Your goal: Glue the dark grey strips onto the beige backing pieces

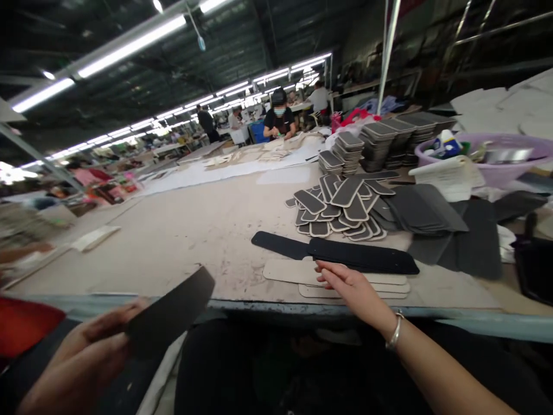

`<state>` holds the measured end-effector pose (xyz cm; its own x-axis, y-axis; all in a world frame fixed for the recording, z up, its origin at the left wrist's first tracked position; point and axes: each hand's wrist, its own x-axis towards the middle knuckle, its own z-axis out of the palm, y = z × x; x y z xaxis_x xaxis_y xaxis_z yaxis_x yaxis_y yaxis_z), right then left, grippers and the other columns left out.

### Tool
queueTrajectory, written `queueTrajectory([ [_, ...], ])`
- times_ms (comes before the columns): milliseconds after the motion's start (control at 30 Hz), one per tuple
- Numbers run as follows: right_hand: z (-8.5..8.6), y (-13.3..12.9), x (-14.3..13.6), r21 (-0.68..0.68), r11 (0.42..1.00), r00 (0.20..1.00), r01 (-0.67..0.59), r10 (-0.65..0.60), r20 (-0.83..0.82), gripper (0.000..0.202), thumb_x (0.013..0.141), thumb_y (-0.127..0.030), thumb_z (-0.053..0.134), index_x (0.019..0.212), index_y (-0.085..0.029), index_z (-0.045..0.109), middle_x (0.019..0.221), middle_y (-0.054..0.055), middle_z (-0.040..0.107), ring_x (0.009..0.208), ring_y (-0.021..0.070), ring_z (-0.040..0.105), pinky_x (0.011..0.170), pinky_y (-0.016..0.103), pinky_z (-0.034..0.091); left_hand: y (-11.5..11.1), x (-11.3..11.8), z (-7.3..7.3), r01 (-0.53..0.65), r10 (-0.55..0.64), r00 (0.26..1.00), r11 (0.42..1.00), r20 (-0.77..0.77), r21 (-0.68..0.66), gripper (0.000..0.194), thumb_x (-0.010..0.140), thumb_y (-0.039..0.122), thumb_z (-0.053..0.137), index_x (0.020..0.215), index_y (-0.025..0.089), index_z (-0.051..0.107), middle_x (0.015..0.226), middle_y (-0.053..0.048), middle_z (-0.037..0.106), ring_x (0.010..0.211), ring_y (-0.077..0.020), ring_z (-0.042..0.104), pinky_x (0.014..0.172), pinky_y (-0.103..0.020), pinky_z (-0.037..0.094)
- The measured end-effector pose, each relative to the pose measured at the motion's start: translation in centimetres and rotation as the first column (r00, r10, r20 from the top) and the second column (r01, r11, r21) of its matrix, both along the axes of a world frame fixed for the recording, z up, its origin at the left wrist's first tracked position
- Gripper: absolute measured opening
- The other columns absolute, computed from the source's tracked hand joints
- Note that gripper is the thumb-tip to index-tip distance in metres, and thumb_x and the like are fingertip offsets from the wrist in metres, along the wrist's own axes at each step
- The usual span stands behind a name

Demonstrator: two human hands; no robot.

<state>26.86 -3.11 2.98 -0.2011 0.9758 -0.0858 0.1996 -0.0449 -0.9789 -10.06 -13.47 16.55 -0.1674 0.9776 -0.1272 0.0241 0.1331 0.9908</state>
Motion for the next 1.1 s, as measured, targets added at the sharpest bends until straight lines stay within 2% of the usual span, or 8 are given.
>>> queueTrajectory([
  [133, 0.2, 0.0, 0.6, -0.156, 0.985, 0.958, -0.066, 0.019, -0.287, 0.050, 0.081, -0.052, 0.049, 0.118, -0.020, 0.055, 0.122, 0.011, 0.052, 0.102, 0.0217, 0.055, 0.084, 0.037, 0.048, 4.6, 7.0, 0.3, 0.200, -0.210, 0.974, 0.974, 0.086, 0.104, 0.005, 0.058, 0.020, 0.063, 0.062, 0.021, 0.064, 0.069, -0.002, 0.058, 0.067, -0.0176, 0.055, 0.056, -0.028, 0.047],
  [267, 0.2, 0.5, 1.7, -0.198, 0.979, 0.919, -0.055, -0.028, -0.394, 0.041, 0.080, -0.050, 0.052, 0.102, -0.018, 0.063, 0.111, 0.009, 0.058, 0.092, 0.0166, 0.056, 0.075, 0.029, 0.049, 7.7, 9.5, -0.6, 0.343, -0.344, 0.920, 0.939, 0.188, 0.041, 0.007, 0.058, 0.021, 0.060, 0.063, 0.019, 0.064, 0.067, -0.003, 0.057, 0.062, -0.0166, 0.053, 0.056, -0.029, 0.045],
  [367, 0.4, 1.1, 3.0, -0.195, 0.980, 0.912, 0.034, -0.110, -0.395, 0.031, 0.076, -0.044, 0.059, 0.084, -0.015, 0.066, 0.087, 0.005, 0.061, 0.073, 0.0105, 0.054, 0.062, 0.020, 0.046, 9.7, 9.7, -1.8, 0.370, -0.351, 0.901, 0.928, 0.254, -0.029, 0.013, 0.059, 0.021, 0.059, 0.070, 0.019, 0.065, 0.067, -0.004, 0.058, 0.057, -0.0147, 0.051, 0.055, -0.029, 0.044],
  [467, 0.9, 1.5, 4.0, -0.224, 0.967, 0.873, 0.124, -0.214, -0.439, 0.022, 0.071, -0.036, 0.065, 0.082, -0.017, 0.065, 0.075, 0.001, 0.059, 0.063, 0.0076, 0.051, 0.056, 0.017, 0.044, 11.3, 9.7, -3.2, 0.360, -0.324, 0.902, 0.929, 0.285, -0.086, 0.014, 0.059, 0.020, 0.060, 0.072, 0.017, 0.065, 0.067, -0.004, 0.059, 0.059, -0.0146, 0.052, 0.055, -0.027, 0.042],
  [733, 1.1, 2.3, 4.9, -0.253, 0.950, 0.873, 0.181, -0.274, -0.404, 0.018, 0.070, -0.032, 0.066, 0.079, -0.015, 0.064, 0.067, 0.001, 0.059, 0.058, 0.0079, 0.052, 0.053, 0.017, 0.045, 14.5, 9.1, -6.8, 0.450, -0.362, 0.834, 0.883, 0.417, -0.132, 0.010, 0.061, 0.021, 0.063, 0.067, 0.013, 0.064, 0.050, 0.000, 0.047, 0.047, -0.0076, 0.043, 0.048, -0.020, 0.036],
  [900, 0.9, 2.6, 5.0, -0.327, 0.917, 0.818, 0.230, -0.364, -0.446, 0.021, 0.068, -0.029, 0.066, 0.083, -0.016, 0.061, 0.068, 0.003, 0.062, 0.061, 0.0125, 0.058, 0.056, 0.022, 0.050, 15.7, 8.0, -9.5, 0.472, -0.385, 0.823, 0.873, 0.418, -0.125, 0.021, 0.061, 0.023, 0.067, 0.079, 0.013, 0.062, 0.065, -0.002, 0.058, 0.057, -0.0104, 0.052, 0.055, -0.021, 0.042],
  [1000, 0.7, 2.7, 5.0, -0.301, 0.937, 0.872, 0.179, -0.293, -0.393, 0.026, 0.071, -0.039, 0.064, 0.078, -0.015, 0.060, 0.070, 0.004, 0.062, 0.065, 0.0132, 0.059, 0.061, 0.023, 0.049, 16.2, 7.8, -10.8, 0.444, -0.371, 0.856, 0.884, 0.359, -0.145, 0.023, 0.060, 0.021, 0.071, 0.080, 0.014, 0.061, 0.066, 0.000, 0.059, 0.057, -0.0094, 0.054, 0.056, -0.020, 0.043],
  [1100, 0.6, 2.9, 5.0, -0.212, 0.955, 0.961, 0.209, -0.241, -0.134, 0.030, 0.072, -0.046, 0.061, 0.075, -0.017, 0.060, 0.063, -0.001, 0.057, 0.060, 0.0105, 0.054, 0.058, 0.021, 0.045, 16.8, 7.8, -11.6, 0.424, -0.359, 0.873, 0.892, 0.330, -0.153, 0.023, 0.060, 0.021, 0.073, 0.077, 0.014, 0.059, 0.063, 0.002, 0.056, 0.053, -0.0067, 0.051, 0.052, -0.018, 0.039],
])
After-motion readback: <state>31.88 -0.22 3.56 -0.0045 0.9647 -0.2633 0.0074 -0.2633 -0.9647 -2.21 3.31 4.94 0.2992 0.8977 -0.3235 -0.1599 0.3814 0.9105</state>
